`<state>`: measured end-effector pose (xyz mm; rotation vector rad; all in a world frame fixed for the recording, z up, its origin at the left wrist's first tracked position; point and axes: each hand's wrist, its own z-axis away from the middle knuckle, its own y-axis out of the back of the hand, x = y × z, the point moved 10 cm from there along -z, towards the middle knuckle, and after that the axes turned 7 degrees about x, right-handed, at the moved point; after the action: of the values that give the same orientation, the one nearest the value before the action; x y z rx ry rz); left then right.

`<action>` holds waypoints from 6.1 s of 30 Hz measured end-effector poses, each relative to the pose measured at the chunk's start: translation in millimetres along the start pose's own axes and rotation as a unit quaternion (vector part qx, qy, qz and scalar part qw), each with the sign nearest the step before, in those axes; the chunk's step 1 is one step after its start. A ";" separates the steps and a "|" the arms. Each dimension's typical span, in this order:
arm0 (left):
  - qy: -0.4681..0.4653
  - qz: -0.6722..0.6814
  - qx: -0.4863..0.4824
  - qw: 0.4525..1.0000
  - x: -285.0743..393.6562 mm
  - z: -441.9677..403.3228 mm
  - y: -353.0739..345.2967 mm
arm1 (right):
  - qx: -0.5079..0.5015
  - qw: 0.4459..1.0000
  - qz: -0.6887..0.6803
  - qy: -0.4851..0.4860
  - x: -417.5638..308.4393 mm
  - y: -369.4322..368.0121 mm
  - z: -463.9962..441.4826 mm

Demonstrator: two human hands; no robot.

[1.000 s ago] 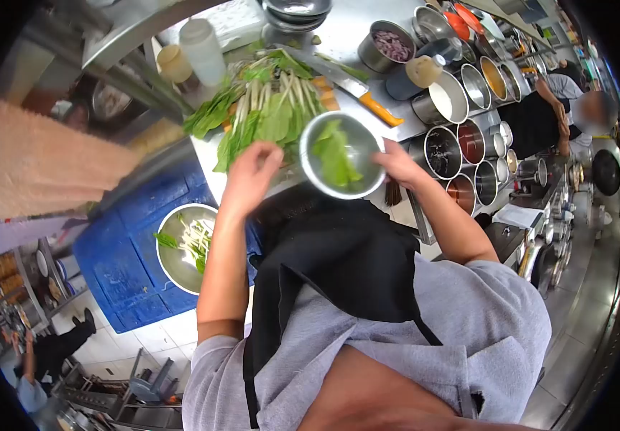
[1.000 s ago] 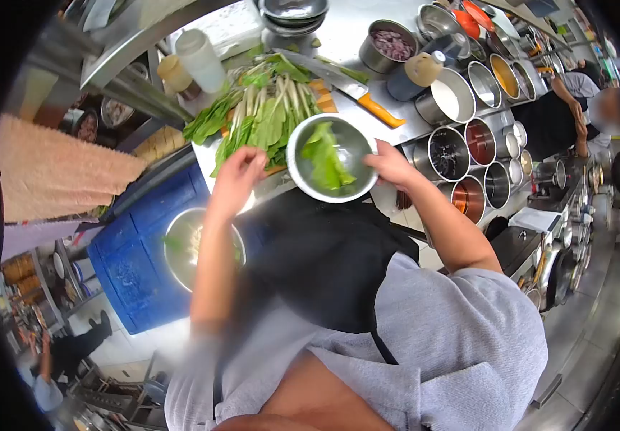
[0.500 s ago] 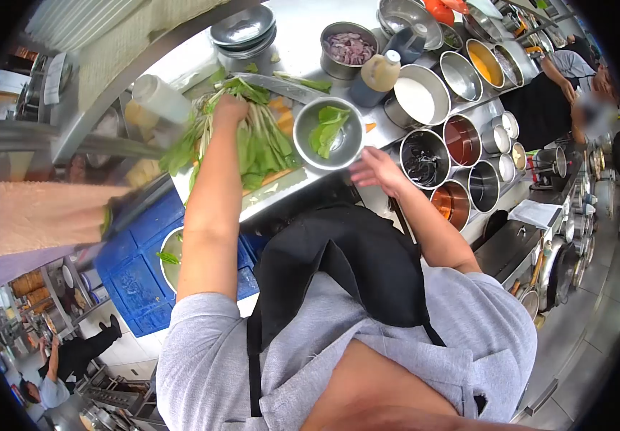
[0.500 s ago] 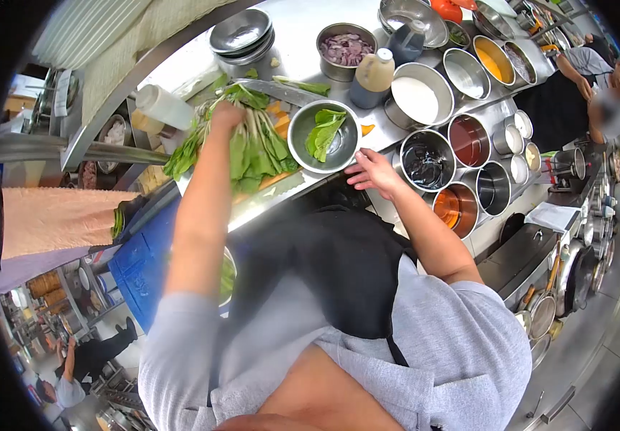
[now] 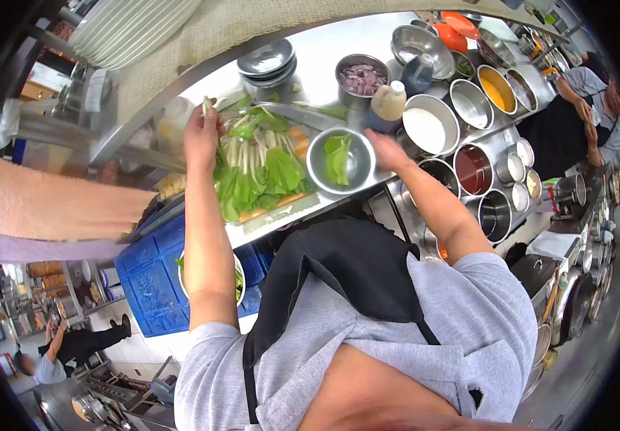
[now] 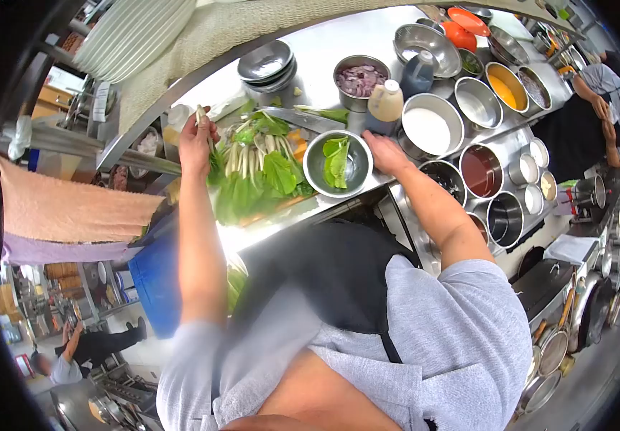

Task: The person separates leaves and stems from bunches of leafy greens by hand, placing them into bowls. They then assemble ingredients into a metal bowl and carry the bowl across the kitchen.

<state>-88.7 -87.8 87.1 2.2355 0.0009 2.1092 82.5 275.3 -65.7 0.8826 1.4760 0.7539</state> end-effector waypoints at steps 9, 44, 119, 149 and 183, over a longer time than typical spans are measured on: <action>0.066 -0.049 -0.113 0.990 -17.6 42.8 -18.6 | -0.021 0.993 0.069 -0.093 23.7 -7.2 -1.9; 0.236 0.177 -0.205 0.933 -70.3 92.4 -112.6 | 0.053 0.996 0.037 -0.059 -85.8 27.8 -30.1; 0.118 -0.337 0.240 0.903 -207.0 211.4 351.5 | 0.013 0.967 0.174 0.185 -279.9 -143.2 -98.1; -0.012 -0.296 -0.052 0.954 -103.5 41.8 36.1 | -0.066 0.945 -0.294 -0.127 -212.0 -70.8 15.6; 0.013 -0.582 0.000 0.813 -117.5 16.2 2.6 | 0.132 0.989 -0.021 -0.064 -105.0 28.8 -0.7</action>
<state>-79.6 -96.7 -30.9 1.4541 1.0589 1.3676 86.1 199.1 12.0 1.0766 1.4951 0.4668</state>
